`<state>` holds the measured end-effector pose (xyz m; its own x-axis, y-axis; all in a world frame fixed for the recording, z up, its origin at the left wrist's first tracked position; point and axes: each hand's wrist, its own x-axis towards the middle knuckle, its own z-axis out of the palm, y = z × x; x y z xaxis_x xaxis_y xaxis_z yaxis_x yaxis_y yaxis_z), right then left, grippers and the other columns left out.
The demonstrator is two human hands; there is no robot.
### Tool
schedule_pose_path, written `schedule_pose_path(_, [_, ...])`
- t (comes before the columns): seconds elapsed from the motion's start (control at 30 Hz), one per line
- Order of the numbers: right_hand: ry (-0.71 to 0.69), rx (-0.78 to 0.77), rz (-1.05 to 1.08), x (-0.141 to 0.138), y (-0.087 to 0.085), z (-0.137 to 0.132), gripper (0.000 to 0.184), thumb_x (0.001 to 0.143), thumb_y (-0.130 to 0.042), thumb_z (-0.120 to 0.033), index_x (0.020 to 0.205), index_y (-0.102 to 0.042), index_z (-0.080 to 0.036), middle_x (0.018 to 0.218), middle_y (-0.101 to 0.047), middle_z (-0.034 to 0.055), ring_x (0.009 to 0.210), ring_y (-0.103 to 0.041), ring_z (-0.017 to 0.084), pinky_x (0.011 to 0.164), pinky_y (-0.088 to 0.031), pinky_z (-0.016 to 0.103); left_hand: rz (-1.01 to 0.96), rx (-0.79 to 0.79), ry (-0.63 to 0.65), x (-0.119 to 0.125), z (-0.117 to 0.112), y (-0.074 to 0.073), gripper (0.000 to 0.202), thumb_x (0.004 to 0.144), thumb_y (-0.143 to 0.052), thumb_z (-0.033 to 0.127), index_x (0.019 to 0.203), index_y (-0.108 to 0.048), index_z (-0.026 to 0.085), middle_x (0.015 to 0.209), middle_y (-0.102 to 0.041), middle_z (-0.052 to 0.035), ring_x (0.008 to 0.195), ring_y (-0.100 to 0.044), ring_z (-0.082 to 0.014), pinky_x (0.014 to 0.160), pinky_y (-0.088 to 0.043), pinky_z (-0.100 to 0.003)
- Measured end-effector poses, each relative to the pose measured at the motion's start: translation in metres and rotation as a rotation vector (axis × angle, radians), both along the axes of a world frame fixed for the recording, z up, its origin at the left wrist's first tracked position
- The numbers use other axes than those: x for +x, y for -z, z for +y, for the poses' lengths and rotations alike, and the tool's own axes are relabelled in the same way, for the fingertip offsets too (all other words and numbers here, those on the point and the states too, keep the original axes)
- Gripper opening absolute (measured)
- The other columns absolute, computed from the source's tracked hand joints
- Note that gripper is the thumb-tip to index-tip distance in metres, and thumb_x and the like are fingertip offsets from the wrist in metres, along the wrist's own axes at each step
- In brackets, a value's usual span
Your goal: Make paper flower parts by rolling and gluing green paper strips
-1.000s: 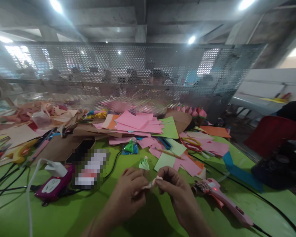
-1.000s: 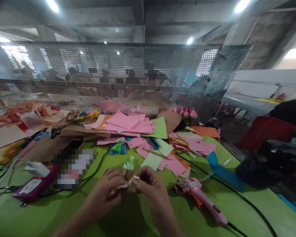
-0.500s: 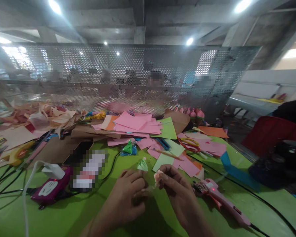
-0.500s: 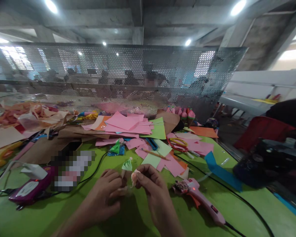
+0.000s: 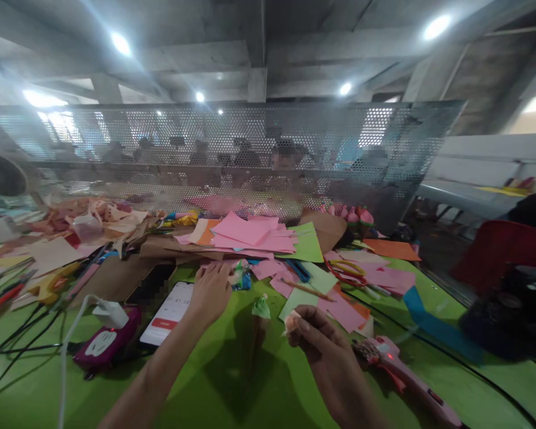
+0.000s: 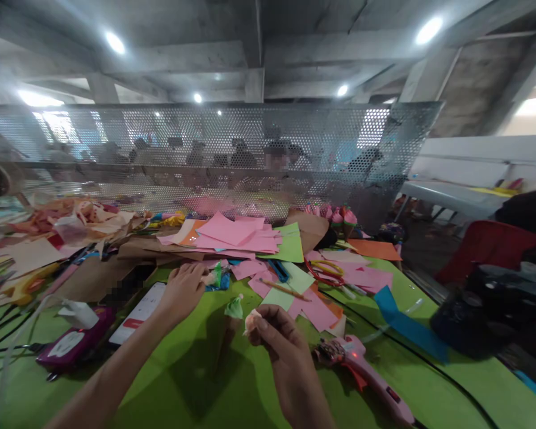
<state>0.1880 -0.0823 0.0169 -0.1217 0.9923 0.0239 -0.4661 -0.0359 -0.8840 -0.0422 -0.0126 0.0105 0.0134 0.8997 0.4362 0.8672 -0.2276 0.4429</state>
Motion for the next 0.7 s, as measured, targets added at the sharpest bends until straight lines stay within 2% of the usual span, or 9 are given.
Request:
schedule_pose_path(0.1, [0.01, -0.005, 0.004, 0.002, 0.003, 0.002, 0.025, 0.072, -0.083, -0.036, 0.09, -0.075, -0.02, 0.08, -0.068, 0.0022, 0.069, -0.057, 0.014, 0.065, -0.045, 0.025, -0.063, -0.003, 0.023, -0.001, 0.008, 0.003, 0.035, 0.074, -0.049, -0.001, 0.099, -0.064, 0.02, 0.117, -0.068, -0.015, 0.12, -0.052, -0.0363, 0.102, -0.031, -0.057])
schedule_pose_path(0.2, [0.021, -0.007, -0.045, 0.002, 0.004, 0.002, 0.028, 0.069, -0.085, -0.038, 0.089, -0.077, -0.02, 0.08, -0.068, 0.0024, 0.068, -0.057, 0.014, 0.065, -0.045, 0.025, -0.186, 0.029, 0.076, 0.014, -0.007, -0.002, 0.044, 0.078, -0.052, 0.004, 0.118, -0.06, 0.021, 0.138, -0.058, -0.0134, 0.135, -0.04, -0.0332, 0.112, -0.024, -0.055])
schedule_pose_path(0.3, [0.0, 0.02, -0.149, -0.002, 0.003, -0.001, 0.029, 0.07, -0.083, -0.041, 0.09, -0.078, -0.021, 0.076, -0.067, 0.0022, 0.065, -0.055, 0.014, 0.065, -0.046, 0.027, -0.356, 0.026, 0.17, 0.047, -0.042, -0.01, 0.036, 0.093, -0.044, 0.022, 0.129, -0.053, 0.024, 0.135, -0.06, -0.008, 0.125, -0.053, -0.0233, 0.105, -0.042, -0.04])
schedule_pose_path(0.33, [-0.021, 0.047, -0.197, -0.004, 0.002, -0.003, 0.027, 0.072, -0.08, -0.041, 0.091, -0.078, -0.022, 0.077, -0.067, 0.0027, 0.066, -0.056, 0.015, 0.066, -0.047, 0.028, -0.46, -0.011, 0.186, 0.059, -0.054, -0.012, 0.037, 0.099, -0.035, 0.028, 0.132, -0.05, 0.024, 0.131, -0.063, -0.0085, 0.116, -0.061, -0.0216, 0.097, -0.049, -0.037])
schedule_pose_path(0.37, [-0.045, 0.095, -0.255, -0.006, 0.003, -0.005, 0.026, 0.076, -0.077, -0.04, 0.095, -0.078, -0.023, 0.08, -0.068, 0.0038, 0.071, -0.058, 0.017, 0.069, -0.048, 0.029, -0.774, -0.128, 0.246, 0.072, -0.065, -0.013, 0.037, 0.1, -0.034, 0.035, 0.129, -0.053, 0.024, 0.129, -0.064, -0.0097, 0.111, -0.064, -0.0224, 0.094, -0.05, -0.037])
schedule_pose_path(0.43, [-0.079, 0.277, -0.414, -0.012, 0.005, -0.012, 0.024, 0.083, -0.069, -0.035, 0.105, -0.076, -0.027, 0.094, -0.069, 0.0062, 0.087, -0.062, 0.022, 0.08, -0.051, 0.034, -1.315, -0.315, 0.334, 0.092, -0.08, -0.014, 0.038, 0.096, -0.044, 0.047, 0.12, -0.058, 0.022, 0.124, -0.066, -0.0114, 0.109, -0.065, -0.0243, 0.092, -0.051, -0.037])
schedule_pose_path(0.5, [-0.033, 0.533, -0.622, -0.018, 0.01, -0.019, 0.032, 0.086, -0.063, -0.026, 0.116, -0.072, -0.031, 0.107, -0.065, 0.008, 0.102, -0.06, 0.026, 0.088, -0.05, 0.037, -1.629, -0.322, 0.303, 0.104, -0.087, -0.012, 0.032, 0.089, -0.057, 0.044, 0.11, -0.06, 0.02, 0.115, -0.069, -0.0108, 0.109, -0.065, -0.025, 0.09, -0.051, -0.035])
schedule_pose_path(0.6, [0.161, 0.79, -0.933, -0.025, 0.02, -0.028, 0.046, 0.086, -0.057, -0.015, 0.128, -0.064, -0.035, 0.118, -0.059, 0.0099, 0.11, -0.056, 0.027, 0.091, -0.049, 0.04, -1.854, -0.266, 0.23, 0.107, -0.088, -0.01, 0.025, 0.083, -0.067, 0.035, 0.102, -0.06, 0.02, 0.1, -0.072, -0.0066, 0.102, -0.067, -0.0224, 0.091, -0.049, -0.033])
schedule_pose_path(0.7, [0.28, 0.863, -1.086, -0.025, 0.025, -0.03, 0.052, 0.087, -0.054, -0.011, 0.132, -0.06, -0.037, 0.122, -0.056, 0.0105, 0.112, -0.055, 0.028, 0.09, -0.049, 0.042, -1.955, -0.257, 0.209, 0.103, -0.089, -0.009, 0.023, 0.081, -0.068, 0.031, 0.099, -0.06, 0.019, 0.095, -0.072, -0.0054, 0.098, -0.068, -0.0207, 0.09, -0.048, -0.032])
